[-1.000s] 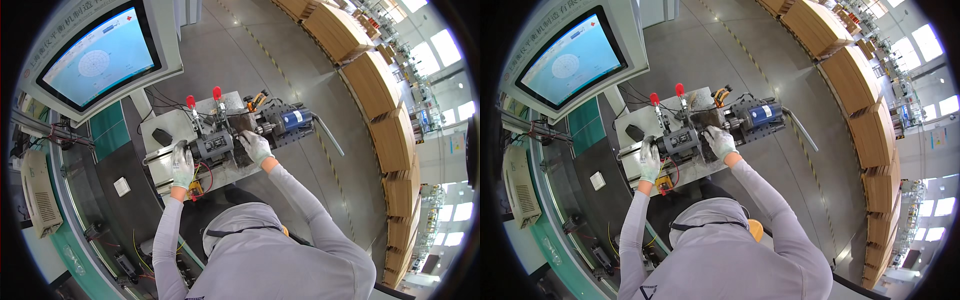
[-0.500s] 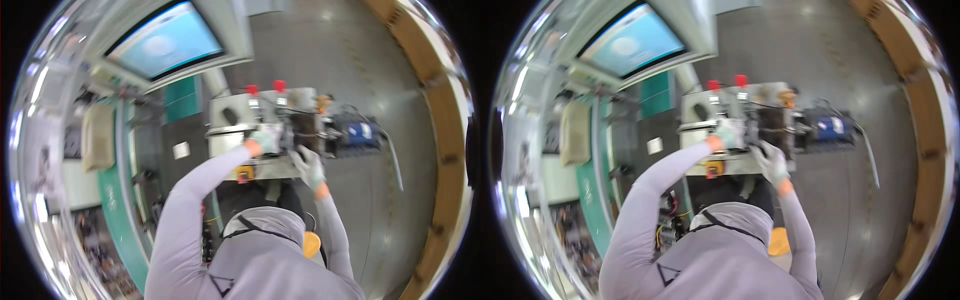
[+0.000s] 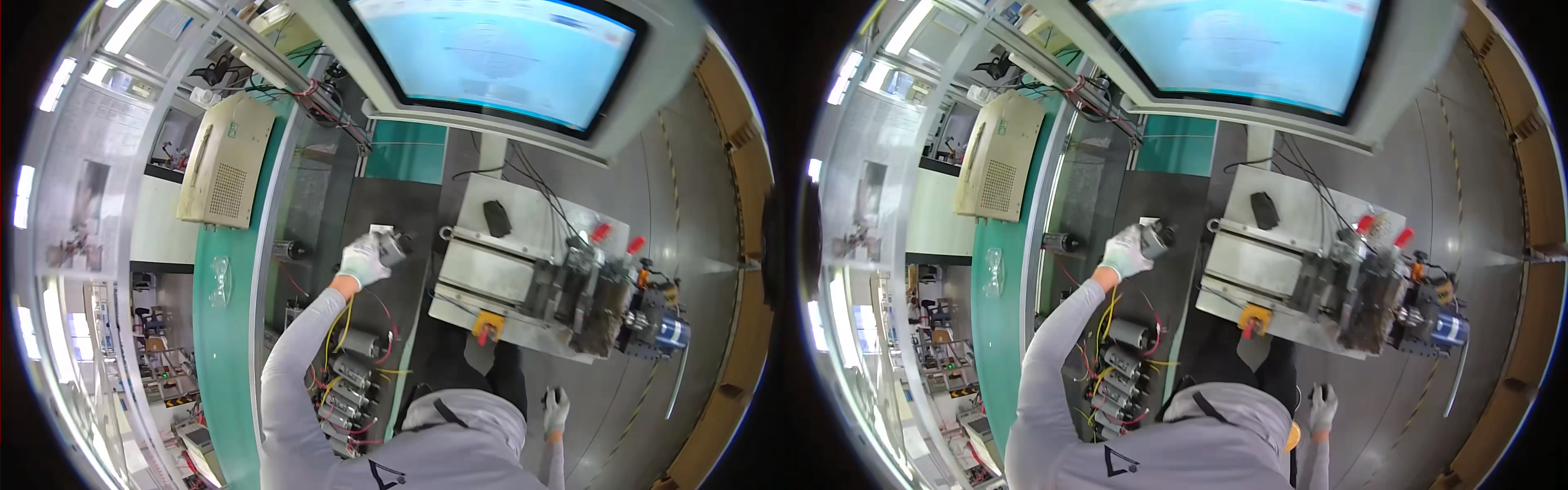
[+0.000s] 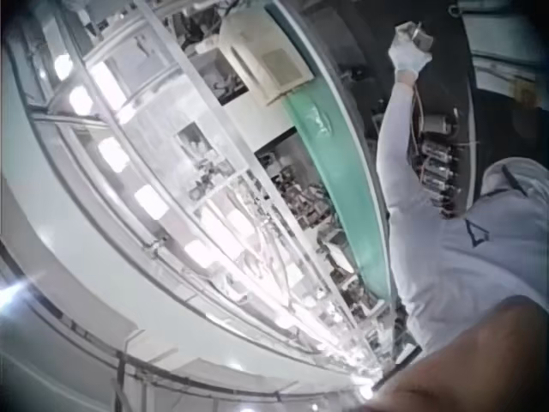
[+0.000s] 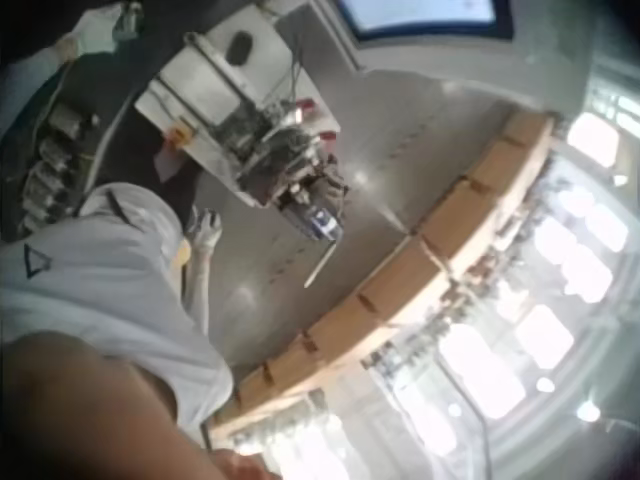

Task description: The person balances electric motors by loading each motor into a machine fixture, attaching wire leads, pressing the control buttons, pulling a drill lever, and placing the finished motors onto the table.

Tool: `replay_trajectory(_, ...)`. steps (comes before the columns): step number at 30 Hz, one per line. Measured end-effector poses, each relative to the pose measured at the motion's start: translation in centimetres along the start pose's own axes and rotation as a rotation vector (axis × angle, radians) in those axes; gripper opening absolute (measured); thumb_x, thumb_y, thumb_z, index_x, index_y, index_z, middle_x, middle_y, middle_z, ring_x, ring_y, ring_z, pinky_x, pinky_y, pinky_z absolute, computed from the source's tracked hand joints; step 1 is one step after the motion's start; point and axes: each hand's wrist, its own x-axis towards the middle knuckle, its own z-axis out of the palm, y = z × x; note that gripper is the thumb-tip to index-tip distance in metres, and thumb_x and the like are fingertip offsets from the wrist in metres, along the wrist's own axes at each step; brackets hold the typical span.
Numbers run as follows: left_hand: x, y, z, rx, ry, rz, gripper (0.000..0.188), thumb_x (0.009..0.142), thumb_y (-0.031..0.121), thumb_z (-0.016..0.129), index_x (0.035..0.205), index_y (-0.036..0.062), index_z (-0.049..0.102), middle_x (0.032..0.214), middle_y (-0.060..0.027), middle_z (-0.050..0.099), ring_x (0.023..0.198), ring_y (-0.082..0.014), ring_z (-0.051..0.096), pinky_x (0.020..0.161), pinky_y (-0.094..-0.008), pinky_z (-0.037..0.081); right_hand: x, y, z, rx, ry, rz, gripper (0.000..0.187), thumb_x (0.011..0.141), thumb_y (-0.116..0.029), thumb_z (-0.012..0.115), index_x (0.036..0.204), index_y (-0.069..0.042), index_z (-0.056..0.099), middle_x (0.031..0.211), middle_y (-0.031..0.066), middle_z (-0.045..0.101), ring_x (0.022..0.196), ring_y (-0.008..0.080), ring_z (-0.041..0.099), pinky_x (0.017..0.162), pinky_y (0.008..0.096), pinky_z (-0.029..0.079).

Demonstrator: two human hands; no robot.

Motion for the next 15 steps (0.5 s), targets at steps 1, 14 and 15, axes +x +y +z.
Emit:
replay_trajectory(1,2.5,-4.2,1.5,-0.016,0.012,-0.078,0.073,0.055,0.039,0.076,0.113,0.0012,0.052,0.102,-0.0171,0.063,0.098,-0.0314,0.062,0.087,-0.037,0.049,-1.3,1.5,0.5,0.006,0.01,0.055,0.02,0.091,-0.013,0.055,0.074,-0.003,0.055,0.061,0.0013,0.055,0.053,0.0071,0.045,0.047,0.0265,0.035)
replay_trajectory(14,16.0,-28.6,13.3,-0.031,0.704,-0.417,0.046,0.082,0.037,0.063,0.099,-0.0049,0.057,0.096,-0.0228,0.059,0.093,-0.0393,0.055,0.083,-0.0483,0.042,-11.2,1.3,7.1,-0.318,0.14,0.372,0.021,0.093,-0.012,0.051,0.073,-0.007,0.057,0.06,-0.0016,0.054,0.049,0.0045,0.042,0.044,0.0219,0.032)
replay_trajectory(15,13.4,-29.9,14.7,0.048,0.953,-0.492,0.041,0.082,0.033,0.063,0.094,-0.0051,0.056,0.092,-0.0239,0.058,0.088,-0.0408,0.055,0.08,-0.0485,0.043,-10.9,-0.1,8.3,-0.326,0.144,0.392,0.021,0.093,-0.012,0.051,0.073,-0.007,0.057,0.06,-0.0016,0.054,0.049,0.0045,0.042,0.044,0.0219,0.032)
